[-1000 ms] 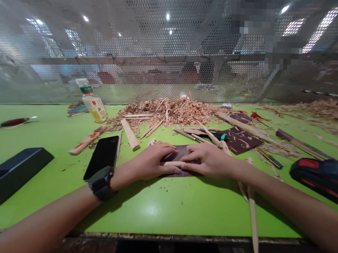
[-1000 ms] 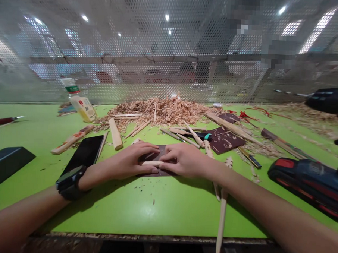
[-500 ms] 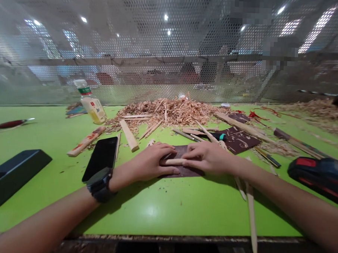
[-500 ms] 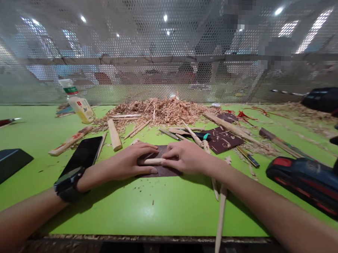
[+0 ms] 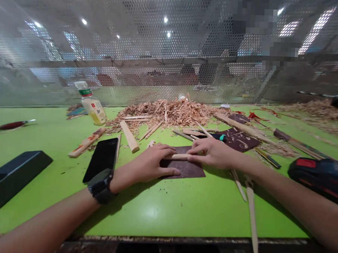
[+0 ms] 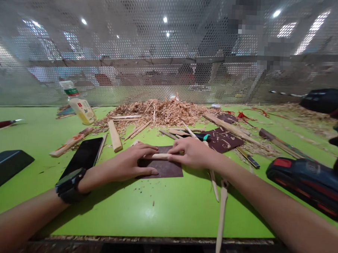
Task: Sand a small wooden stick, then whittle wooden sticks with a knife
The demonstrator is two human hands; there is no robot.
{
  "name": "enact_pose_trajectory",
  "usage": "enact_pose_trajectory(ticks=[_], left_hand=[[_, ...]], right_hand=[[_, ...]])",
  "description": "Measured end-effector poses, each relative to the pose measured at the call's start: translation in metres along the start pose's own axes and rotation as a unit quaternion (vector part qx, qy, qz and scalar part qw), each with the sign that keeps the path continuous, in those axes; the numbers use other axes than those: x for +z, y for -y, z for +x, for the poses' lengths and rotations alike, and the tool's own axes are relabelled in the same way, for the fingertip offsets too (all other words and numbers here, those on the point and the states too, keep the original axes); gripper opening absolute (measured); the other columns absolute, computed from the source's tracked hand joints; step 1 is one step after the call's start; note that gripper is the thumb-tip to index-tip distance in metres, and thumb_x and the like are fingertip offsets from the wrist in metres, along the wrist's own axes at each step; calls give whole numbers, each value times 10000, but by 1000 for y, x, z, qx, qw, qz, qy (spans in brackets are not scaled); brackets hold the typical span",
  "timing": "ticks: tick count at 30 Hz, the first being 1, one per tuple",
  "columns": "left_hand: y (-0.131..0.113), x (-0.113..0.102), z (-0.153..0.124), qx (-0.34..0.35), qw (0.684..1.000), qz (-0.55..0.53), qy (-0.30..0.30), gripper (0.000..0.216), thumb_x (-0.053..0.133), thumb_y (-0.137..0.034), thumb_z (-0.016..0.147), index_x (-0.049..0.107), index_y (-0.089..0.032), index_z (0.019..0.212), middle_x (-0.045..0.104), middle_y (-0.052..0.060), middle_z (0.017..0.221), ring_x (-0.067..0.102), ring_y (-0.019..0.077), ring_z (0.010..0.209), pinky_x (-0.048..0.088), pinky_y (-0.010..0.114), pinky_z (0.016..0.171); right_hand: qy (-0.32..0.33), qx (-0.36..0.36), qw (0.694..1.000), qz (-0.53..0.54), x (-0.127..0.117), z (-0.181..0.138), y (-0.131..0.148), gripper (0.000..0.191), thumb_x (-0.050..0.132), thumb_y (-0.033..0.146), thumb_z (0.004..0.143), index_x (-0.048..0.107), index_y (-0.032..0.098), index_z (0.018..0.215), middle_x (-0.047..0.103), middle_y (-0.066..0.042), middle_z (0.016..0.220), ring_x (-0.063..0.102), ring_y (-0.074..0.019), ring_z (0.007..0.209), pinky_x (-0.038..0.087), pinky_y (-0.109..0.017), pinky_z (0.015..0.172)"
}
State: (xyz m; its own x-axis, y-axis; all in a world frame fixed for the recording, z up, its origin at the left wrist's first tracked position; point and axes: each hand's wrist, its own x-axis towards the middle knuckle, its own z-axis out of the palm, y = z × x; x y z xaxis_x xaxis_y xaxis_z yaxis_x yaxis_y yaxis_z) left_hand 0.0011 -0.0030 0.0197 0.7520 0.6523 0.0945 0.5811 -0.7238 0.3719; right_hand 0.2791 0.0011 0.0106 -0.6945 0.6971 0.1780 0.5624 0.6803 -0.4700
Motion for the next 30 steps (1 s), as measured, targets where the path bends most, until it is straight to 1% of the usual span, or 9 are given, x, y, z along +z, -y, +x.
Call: enact_pose_trajectory(ticks=[3, 8, 12, 15, 18, 20, 22, 27, 30], left_hand=[[-2, 0, 0, -12, 1000, -2, -2, 621, 730, -652, 925, 676, -179, 1324, 710, 152, 1328, 622, 333, 1204, 484, 438, 1018], [-2, 1, 0, 2, 1000, -4, -1, 506, 717, -612, 952, 702, -189, 1229, 738, 122, 1228, 645, 297, 1107, 491, 395, 951], [-2, 0, 1, -8, 1000, 8, 1, 566, 736, -630, 930, 696, -176, 1266, 721, 142, 1301, 639, 327, 1174, 491, 425, 987], [-3, 0, 0, -5, 1000, 7, 0, 598, 735, -634, 930, 683, -175, 1310, 706, 148, 1353, 624, 337, 1227, 477, 443, 1034], [-3, 0, 0, -5, 1000, 6, -3, 556, 741, -630, 927, 701, -183, 1255, 726, 135, 1288, 637, 323, 1175, 486, 423, 993], [-3, 1, 0, -4, 1000, 3, -3, 506, 736, -613, 939, 712, -181, 1201, 738, 122, 1208, 651, 304, 1111, 496, 398, 937], [-3, 1, 0, -3, 1000, 4, -2, 491, 721, -609, 950, 714, -178, 1185, 739, 119, 1178, 654, 296, 1079, 497, 389, 911], [-1, 1, 1, -1, 1000, 24, 5, 581, 709, -668, 932, 705, -181, 1249, 724, 141, 1277, 639, 326, 1162, 486, 425, 986], [0, 1, 0, 0, 1000, 23, 1, 588, 702, -678, 932, 698, -190, 1261, 720, 140, 1293, 632, 331, 1192, 481, 427, 1000]], right_hand=[[-19, 7, 999, -29, 1, 0, -1, 313, 629, 420, 1050, 852, 220, 1141, 739, -93, 968, 637, -208, 838, 452, -338, 747], [-19, -79, 996, 42, 14, 3, 27, 277, 618, 335, 1060, 854, 197, 1016, 756, -93, 1007, 648, -196, 882, 470, -328, 795], [15, -21, 999, 46, 2, 0, 5, 282, 673, 420, 1027, 865, 226, 1097, 764, -77, 948, 652, -197, 828, 462, -327, 752], [-6, 26, 999, 25, -3, -1, -9, 325, 664, 470, 1027, 860, 242, 1150, 753, -83, 939, 650, -208, 833, 462, -337, 748], [-32, -19, 999, 2, 5, 1, 5, 293, 639, 413, 1049, 868, 235, 1087, 731, -80, 906, 626, -200, 816, 446, -333, 738], [-27, -65, 997, 26, 13, 3, 19, 289, 625, 363, 1060, 866, 212, 1011, 737, -84, 942, 635, -194, 853, 452, -325, 766], [-8, -78, 995, 56, 14, 4, 23, 271, 637, 350, 1054, 863, 206, 1015, 752, -84, 990, 650, -191, 889, 459, -317, 792], [3, 7, 1000, 30, -2, 0, -7, 314, 661, 459, 1033, 860, 243, 1144, 746, -75, 932, 639, -200, 826, 449, -331, 743], [-22, 4, 1000, -7, -1, 0, -5, 307, 646, 436, 1041, 864, 232, 1115, 725, -79, 910, 615, -202, 815, 424, -337, 727]])
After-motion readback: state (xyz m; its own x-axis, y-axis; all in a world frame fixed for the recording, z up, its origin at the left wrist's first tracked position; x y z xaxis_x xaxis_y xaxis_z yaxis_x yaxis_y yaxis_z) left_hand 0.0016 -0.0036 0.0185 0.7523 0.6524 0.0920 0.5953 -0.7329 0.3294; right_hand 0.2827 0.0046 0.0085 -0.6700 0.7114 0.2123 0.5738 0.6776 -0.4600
